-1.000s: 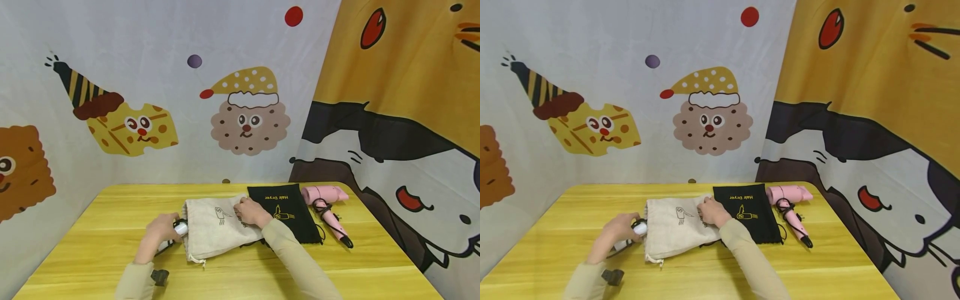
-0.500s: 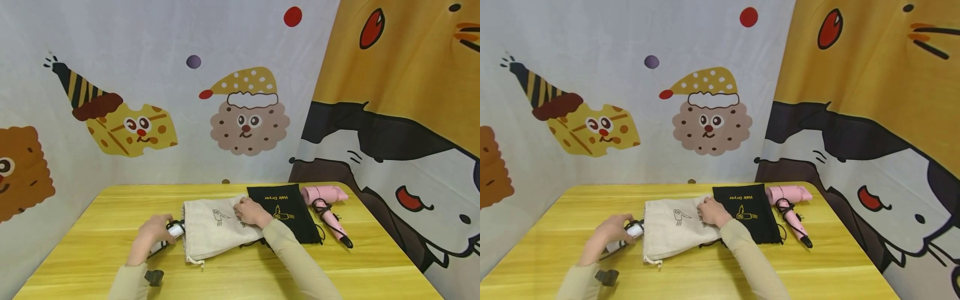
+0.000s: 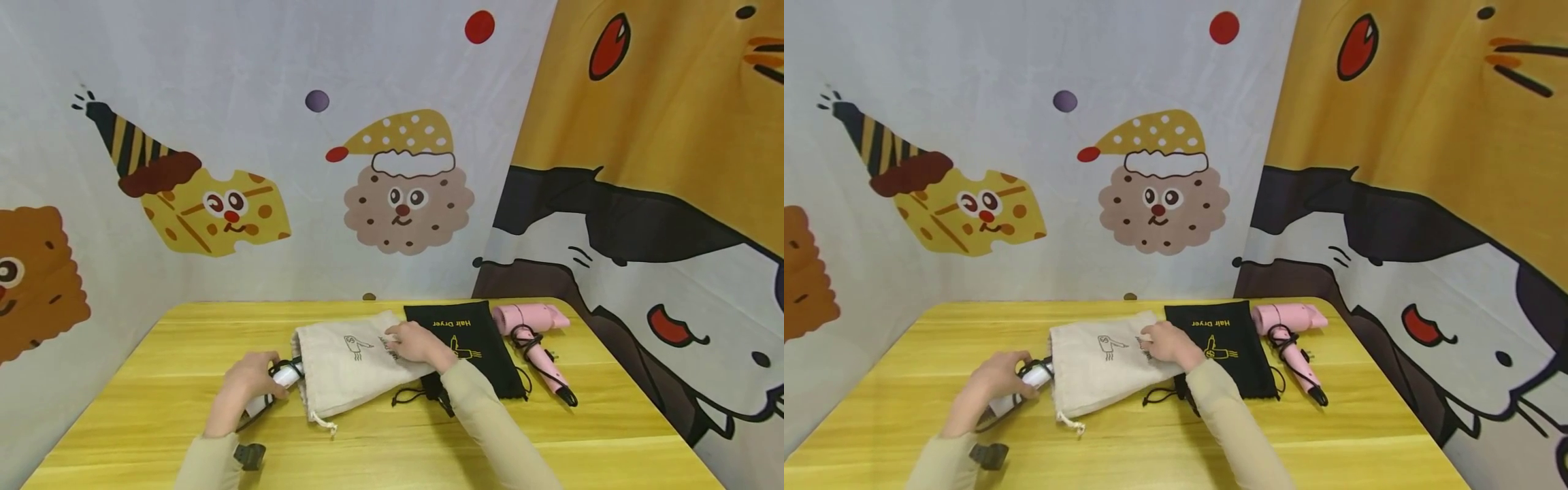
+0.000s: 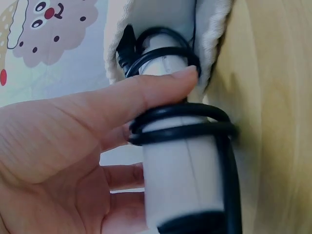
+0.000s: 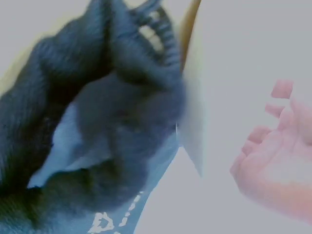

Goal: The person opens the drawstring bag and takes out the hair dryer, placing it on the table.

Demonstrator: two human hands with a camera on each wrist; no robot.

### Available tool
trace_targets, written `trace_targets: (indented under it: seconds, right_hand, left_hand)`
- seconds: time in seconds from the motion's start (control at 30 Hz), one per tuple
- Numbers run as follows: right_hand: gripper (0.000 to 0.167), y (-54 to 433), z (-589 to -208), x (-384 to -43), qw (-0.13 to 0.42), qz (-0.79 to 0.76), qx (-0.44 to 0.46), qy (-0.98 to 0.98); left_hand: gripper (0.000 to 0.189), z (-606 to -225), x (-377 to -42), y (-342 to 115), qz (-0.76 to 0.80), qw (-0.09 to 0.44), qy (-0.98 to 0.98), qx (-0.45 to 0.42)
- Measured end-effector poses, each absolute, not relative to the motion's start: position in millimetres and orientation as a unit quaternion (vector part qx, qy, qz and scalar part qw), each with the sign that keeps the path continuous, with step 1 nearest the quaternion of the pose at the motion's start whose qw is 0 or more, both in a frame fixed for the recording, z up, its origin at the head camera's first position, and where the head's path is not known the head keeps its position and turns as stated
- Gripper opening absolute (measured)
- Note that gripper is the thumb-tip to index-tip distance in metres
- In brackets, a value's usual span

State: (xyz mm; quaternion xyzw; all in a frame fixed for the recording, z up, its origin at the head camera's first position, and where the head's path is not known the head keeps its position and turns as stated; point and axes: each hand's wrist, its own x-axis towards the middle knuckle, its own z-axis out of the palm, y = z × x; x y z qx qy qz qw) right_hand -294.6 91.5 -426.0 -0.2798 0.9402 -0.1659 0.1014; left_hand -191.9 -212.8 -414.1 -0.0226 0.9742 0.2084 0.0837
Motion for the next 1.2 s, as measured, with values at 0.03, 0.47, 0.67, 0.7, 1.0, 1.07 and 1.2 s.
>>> trace_targets:
  seconds: [0.03, 0.47, 0.67, 0.7, 1.0, 1.07, 1.2]
  right_hand:
    - [0.036, 91.7, -423.7, -292.8, 0.097, -0.17, -0.279, 0.94]
    - [0.031, 91.2, -436.4, -283.1, 0.09, -0.15, -0.268, 0.948]
    - [0.03, 88.0, -435.8, -281.9, 0.095, -0.132, -0.282, 0.946]
    - [0.03, 87.4, -435.5, -281.4, 0.093, -0.124, -0.284, 0.946]
    - [0.03, 84.5, -435.2, -278.4, 0.084, -0.091, -0.276, 0.953]
    - [0.03, 84.6, -434.9, -278.7, 0.083, -0.089, -0.276, 0.953]
    - [0.03, 85.0, -435.3, -279.8, 0.084, -0.086, -0.275, 0.954]
  left_hand:
    - [0.072, -414.1, -192.0, -212.3, 0.209, 0.08, 0.974, -0.023]
    - [0.065, -417.0, -193.9, -204.8, 0.207, 0.054, 0.976, -0.039]
    - [0.063, -416.9, -193.2, -205.1, 0.21, 0.06, 0.975, -0.045]
    - [0.063, -417.0, -193.1, -205.2, 0.21, 0.061, 0.975, -0.045]
    - [0.07, -417.6, -193.3, -206.2, 0.208, 0.068, 0.975, -0.046]
    - [0.072, -417.1, -193.3, -206.6, 0.208, 0.071, 0.975, -0.046]
    - [0.075, -415.4, -192.7, -208.0, 0.207, 0.076, 0.974, -0.049]
